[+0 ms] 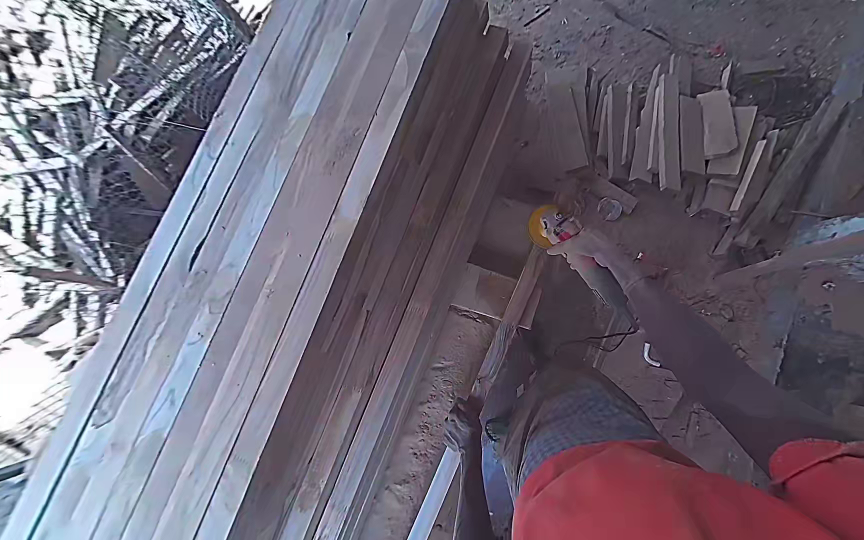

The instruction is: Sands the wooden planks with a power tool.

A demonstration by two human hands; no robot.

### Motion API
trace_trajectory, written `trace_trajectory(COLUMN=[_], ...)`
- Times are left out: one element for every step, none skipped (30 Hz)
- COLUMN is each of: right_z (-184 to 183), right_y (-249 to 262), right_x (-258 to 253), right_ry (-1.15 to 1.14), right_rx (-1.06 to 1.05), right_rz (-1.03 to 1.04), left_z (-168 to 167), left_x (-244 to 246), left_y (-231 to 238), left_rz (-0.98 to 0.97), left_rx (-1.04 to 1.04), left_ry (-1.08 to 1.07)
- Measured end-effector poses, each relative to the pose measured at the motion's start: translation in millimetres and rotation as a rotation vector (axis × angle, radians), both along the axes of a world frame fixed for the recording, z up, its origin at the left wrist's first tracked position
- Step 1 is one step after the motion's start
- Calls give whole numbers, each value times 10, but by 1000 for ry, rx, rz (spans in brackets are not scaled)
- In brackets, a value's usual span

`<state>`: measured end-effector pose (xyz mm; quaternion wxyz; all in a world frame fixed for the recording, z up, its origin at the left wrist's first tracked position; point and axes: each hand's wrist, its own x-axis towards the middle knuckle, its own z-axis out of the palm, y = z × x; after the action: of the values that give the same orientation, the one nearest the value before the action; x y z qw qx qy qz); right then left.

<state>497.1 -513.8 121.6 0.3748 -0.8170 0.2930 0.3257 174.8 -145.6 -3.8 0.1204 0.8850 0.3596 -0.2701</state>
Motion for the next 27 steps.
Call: trace_trajectory(right_z=[23,66,121,154,120,103,89,101,120,151,203,250,258,276,296,320,349,418,512,570,640,631,488,255,87,-23,-93], right_y=[-79,-163,-242,-328,-437,-528,-602,-664,-705,-719,-699,-668,-652,-614,-551,-461,-352,-195,10,213,420,584,714,846,1016,1228,1477], right_x=[128,244,343,449,551,631,670,674,630,542,422,277,127,-38,-208,-370,-519,-686,-866,-1023,-1207,-1395,-1514,-1593,-1703,-1836,-1975], right_ry=[-13,-28,-57,-93,-140,-186,-215,-236,-255,-273,-300,-320,-332,-337,-334,-334,-336,-333,-340,-333,-312,-284,-256,-229,-189,-135,-78], right_rx=[-17,-27,-32,-30,-20,-13,-16,-8,-1,8,32,75,116,157,187,215,243,260,258,228,184,142,118,113,131,158,165], right_rz=[-37,-72,-106,-144,-189,-236,-286,-336,-388,-423,-446,-464,-491,-510,-520,-514,-490,-441,-378,-301,-229,-153,-78,-18,55,145,259], left_z=[-18,-32,-53,-80,-87,-58,42,243,538,707,713,542,296,38,-72,-191,-319,-316,-206,-93,-61,-93,-114,-120,-107,-65,-14], left_x=[3,0,-14,-26,-33,-23,2,72,184,248,267,222,146,66,52,49,37,31,36,7,-88,-221,-376,-561,-759,-955,-1131], left_y=[4,12,22,26,21,2,-32,-88,-149,-167,-137,-38,110,294,477,638,756,848,918,972,1044,1126,1218,1323,1426,1519,1605], left_rz=[5,8,9,10,12,15,16,22,41,42,24,-37,-119,-193,-217,-176,-115,-84,-91,-90,-67,-34,-10,-27,-59,-90,-96], left_rx=[2,-1,-6,-5,-2,2,1,-20,-84,-129,-164,-195,-261,-350,-493,-631,-711,-731,-731,-738,-743,-734,-702,-626,-533,-450,-390], left_ry=[4,10,17,18,14,-3,-14,-7,43,88,110,93,17,-56,-17,18,24,50,61,13,-41,-76,-89,-76,-42,6,46])
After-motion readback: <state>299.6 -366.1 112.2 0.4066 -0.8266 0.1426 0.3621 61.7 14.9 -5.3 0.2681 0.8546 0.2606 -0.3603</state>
